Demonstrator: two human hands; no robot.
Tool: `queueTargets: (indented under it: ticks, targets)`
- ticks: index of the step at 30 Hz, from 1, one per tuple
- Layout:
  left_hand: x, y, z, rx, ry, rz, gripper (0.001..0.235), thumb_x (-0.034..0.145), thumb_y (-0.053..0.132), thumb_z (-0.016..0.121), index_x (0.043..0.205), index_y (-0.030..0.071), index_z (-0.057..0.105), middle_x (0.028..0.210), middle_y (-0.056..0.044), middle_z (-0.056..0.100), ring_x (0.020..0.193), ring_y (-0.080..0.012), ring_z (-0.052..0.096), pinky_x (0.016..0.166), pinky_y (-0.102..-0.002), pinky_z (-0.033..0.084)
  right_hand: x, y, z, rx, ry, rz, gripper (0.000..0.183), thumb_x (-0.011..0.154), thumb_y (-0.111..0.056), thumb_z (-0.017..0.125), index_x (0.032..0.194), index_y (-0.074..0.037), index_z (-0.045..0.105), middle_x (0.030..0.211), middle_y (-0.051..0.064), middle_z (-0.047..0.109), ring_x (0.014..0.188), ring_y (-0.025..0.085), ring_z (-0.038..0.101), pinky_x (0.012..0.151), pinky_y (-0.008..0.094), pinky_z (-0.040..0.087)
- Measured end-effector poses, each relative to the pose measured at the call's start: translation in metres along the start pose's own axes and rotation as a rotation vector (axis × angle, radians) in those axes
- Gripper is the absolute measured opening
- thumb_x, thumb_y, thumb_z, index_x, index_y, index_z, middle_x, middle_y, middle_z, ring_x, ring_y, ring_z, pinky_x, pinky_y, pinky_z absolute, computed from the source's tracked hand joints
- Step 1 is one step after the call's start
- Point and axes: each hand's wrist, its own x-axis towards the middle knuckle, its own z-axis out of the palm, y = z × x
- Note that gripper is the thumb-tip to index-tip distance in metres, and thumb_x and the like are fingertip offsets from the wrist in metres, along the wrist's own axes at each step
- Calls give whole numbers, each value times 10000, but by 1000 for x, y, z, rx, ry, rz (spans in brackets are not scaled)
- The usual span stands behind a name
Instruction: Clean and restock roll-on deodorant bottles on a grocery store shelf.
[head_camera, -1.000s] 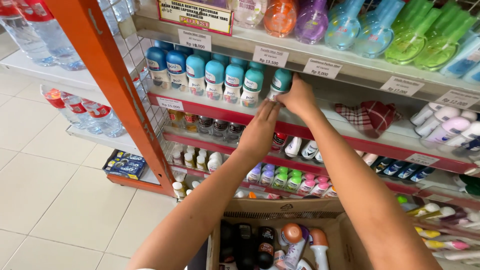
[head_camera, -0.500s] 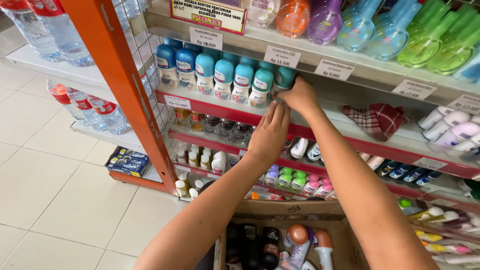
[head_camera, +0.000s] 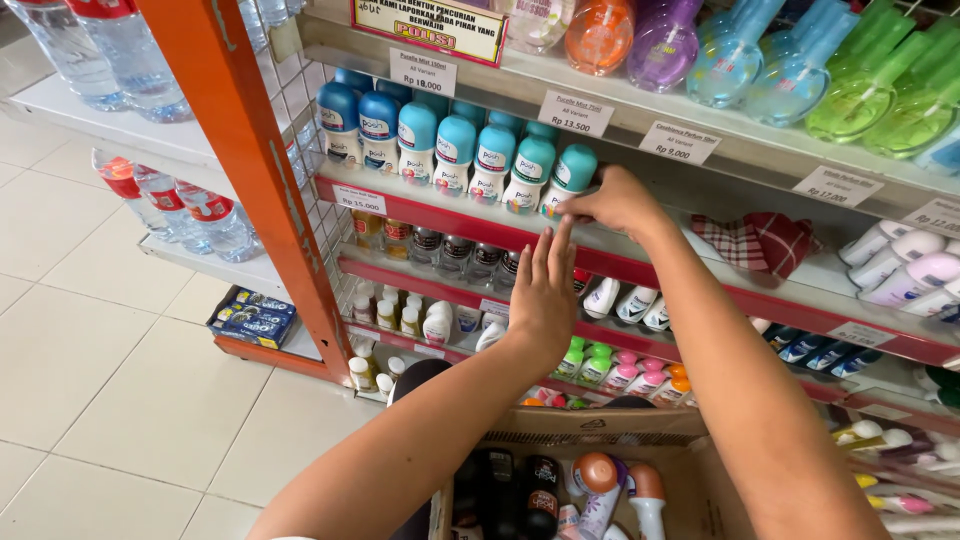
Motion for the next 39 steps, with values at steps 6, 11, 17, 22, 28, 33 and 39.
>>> queueTargets:
  ticks: [6,11,17,22,28,33,39]
  targets:
    - [6,-1,14,-179,-124,-9,821,991,329,515,1603,-7,83,1651,-285,-133,1568,-377,-6,1228,-495,138,-2,0,-3,-281,79,-57,435,713,-181,916,1047,34,739,917,131,775,810,166,726,753,317,543]
    - [5,-2,17,-162,-92,-6,825,990,300,521,1618,-5,83,1668,-281,-118,1566,-378,3,1227,-498,138,-7,-5,-1,-203,45,4,419,713,-186,891,1038,37,750,916,126,783,789,170,741,734,321,569]
    - [6,2,19,-205,-87,-79,822,992,306,508,1608,-21,72,1671,-257,-106,1563,-376,10,1228,-496,135,-8,-5,-1,-120,28,2,404,716,-154,883,1031,52,736,892,132,778,761,175,736,708,319,576]
    - [6,2,15,-180,-121,-122,847,996,317,501,1589,-82,46,1674,-253,-99,1560,-382,9,1228,-490,132,-5,0,-3,-91,14,-2,405,721,-137,875,1042,57,721,897,139,778,764,173,750,717,311,594]
    - [11,5,24,-170,-36,-122,818,974,286,518,1565,-108,114,1669,-280,5,1546,-387,110,1217,-489,186,-3,7,-5,-41,-39,-41,396,746,-140,870,1065,43,726,952,116,782,802,141,741,735,302,591]
    - [5,-12,-4,-239,298,-96,841,788,140,701,1490,-131,325,1445,-291,460,1358,-368,485,1127,-407,403,1,10,-5,8,-55,-14,363,775,-133,848,1056,59,722,931,124,775,788,171,738,703,306,595]
    - [17,-20,5,-473,445,-71,678,729,87,721,1347,-105,518,1135,-163,614,1074,-321,627,897,-393,541,0,12,-23,-183,-134,57,389,808,-248,830,1105,-9,757,974,83,783,856,171,723,732,324,550]
